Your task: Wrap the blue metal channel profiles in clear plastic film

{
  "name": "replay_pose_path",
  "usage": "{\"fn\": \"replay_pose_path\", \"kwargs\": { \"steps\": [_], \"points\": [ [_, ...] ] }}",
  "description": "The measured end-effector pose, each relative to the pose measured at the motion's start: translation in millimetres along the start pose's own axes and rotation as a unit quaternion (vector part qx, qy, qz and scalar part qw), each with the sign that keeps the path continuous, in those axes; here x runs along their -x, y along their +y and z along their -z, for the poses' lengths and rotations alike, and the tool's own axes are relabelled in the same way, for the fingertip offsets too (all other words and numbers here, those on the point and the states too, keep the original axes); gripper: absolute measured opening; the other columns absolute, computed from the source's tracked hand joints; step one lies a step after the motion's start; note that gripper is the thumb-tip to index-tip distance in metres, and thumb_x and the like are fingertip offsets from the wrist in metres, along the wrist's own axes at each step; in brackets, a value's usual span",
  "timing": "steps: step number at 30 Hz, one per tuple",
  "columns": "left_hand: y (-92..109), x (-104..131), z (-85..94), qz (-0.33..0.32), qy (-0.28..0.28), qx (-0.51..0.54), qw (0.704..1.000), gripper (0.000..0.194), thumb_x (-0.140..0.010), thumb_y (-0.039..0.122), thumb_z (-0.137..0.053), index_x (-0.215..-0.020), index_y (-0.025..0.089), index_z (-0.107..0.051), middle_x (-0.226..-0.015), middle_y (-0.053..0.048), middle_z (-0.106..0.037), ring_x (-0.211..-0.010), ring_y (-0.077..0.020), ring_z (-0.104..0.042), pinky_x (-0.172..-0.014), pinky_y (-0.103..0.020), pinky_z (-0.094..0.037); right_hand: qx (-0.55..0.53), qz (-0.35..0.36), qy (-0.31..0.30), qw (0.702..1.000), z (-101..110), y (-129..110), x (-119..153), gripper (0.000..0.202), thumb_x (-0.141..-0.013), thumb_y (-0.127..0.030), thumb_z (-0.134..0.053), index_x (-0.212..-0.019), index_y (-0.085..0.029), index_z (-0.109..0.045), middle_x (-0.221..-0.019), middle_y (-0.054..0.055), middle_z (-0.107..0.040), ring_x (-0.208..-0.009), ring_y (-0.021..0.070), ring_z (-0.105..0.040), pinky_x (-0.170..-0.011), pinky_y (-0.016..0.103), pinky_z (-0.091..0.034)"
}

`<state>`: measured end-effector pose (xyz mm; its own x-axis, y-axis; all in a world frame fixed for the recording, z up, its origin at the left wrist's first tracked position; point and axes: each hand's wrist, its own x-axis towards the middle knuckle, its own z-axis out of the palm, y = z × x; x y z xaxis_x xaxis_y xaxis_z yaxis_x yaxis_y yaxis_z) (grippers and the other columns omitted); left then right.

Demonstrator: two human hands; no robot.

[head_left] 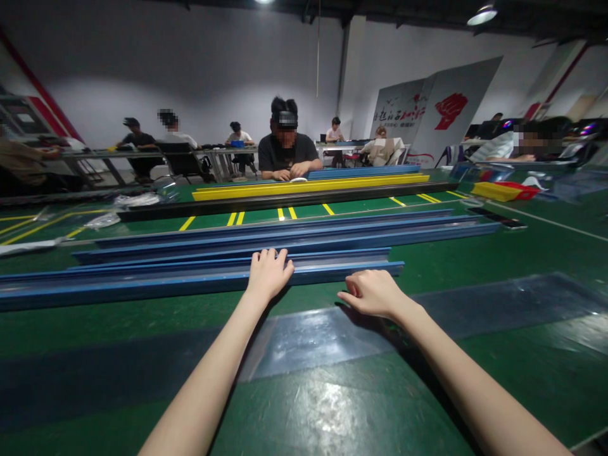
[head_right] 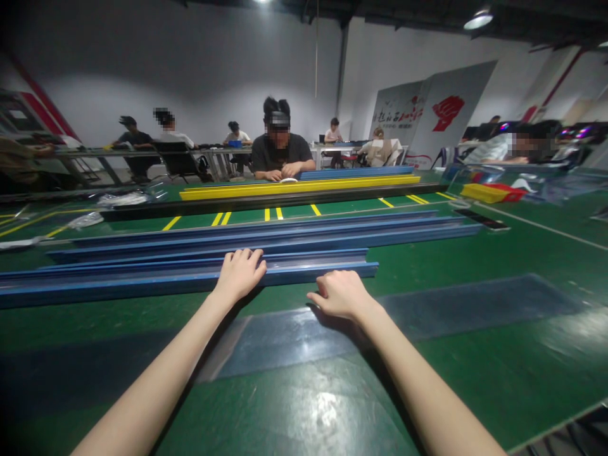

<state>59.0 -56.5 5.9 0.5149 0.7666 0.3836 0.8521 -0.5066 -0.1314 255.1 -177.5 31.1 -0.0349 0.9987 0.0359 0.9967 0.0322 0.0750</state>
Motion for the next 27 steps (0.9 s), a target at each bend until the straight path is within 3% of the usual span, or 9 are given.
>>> {"fn": "replay_pose_path", "kwargs": {
  "steps": [8,13,27],
  "points": [
    [-1,3,2.3,-0.007,0.006,0.015,1.0,0.035,-0.087,0.034,-0.029,-0.102,0.017,-0.057,-0.096,-0.012,-0.06,-0.092,-0.0266,-0.051,-0.078,-0.038,-0.032,-0.068,0.053,-0.057,0.995,-4,7,1,0.039,-0.071,-0.06,-0.052,-0.069,-0.022,-0.056,-0.073,0.001,-0.064,-0.069,0.0176,-0.058,-0.05,0.024,-0.024],
    [-1,3,1.5,-0.005,0.003,0.018,1.0,0.036,-0.087,0.034,-0.03,-0.104,0.017,-0.056,-0.098,-0.012,-0.06,-0.093,-0.0271,-0.051,-0.078,-0.038,-0.032,-0.092,0.059,-0.072,0.991,-10,11,0,0.035,-0.065,-0.056,-0.061,-0.072,-0.022,-0.055,-0.078,0.0,-0.064,-0.071,0.0166,-0.057,-0.051,0.024,-0.024],
    [-1,2,2.6,-0.001,-0.007,0.021,1.0,0.035,-0.087,0.034,-0.03,-0.105,0.018,-0.055,-0.099,-0.011,-0.06,-0.094,-0.0266,-0.051,-0.079,-0.038,-0.033,-0.147,0.063,-0.092,0.983,-16,13,-6,0.02,-0.074,-0.04,-0.057,-0.072,-0.02,-0.06,-0.073,0.002,-0.063,-0.069,0.0143,-0.055,-0.053,0.022,-0.028]
  ]
}}
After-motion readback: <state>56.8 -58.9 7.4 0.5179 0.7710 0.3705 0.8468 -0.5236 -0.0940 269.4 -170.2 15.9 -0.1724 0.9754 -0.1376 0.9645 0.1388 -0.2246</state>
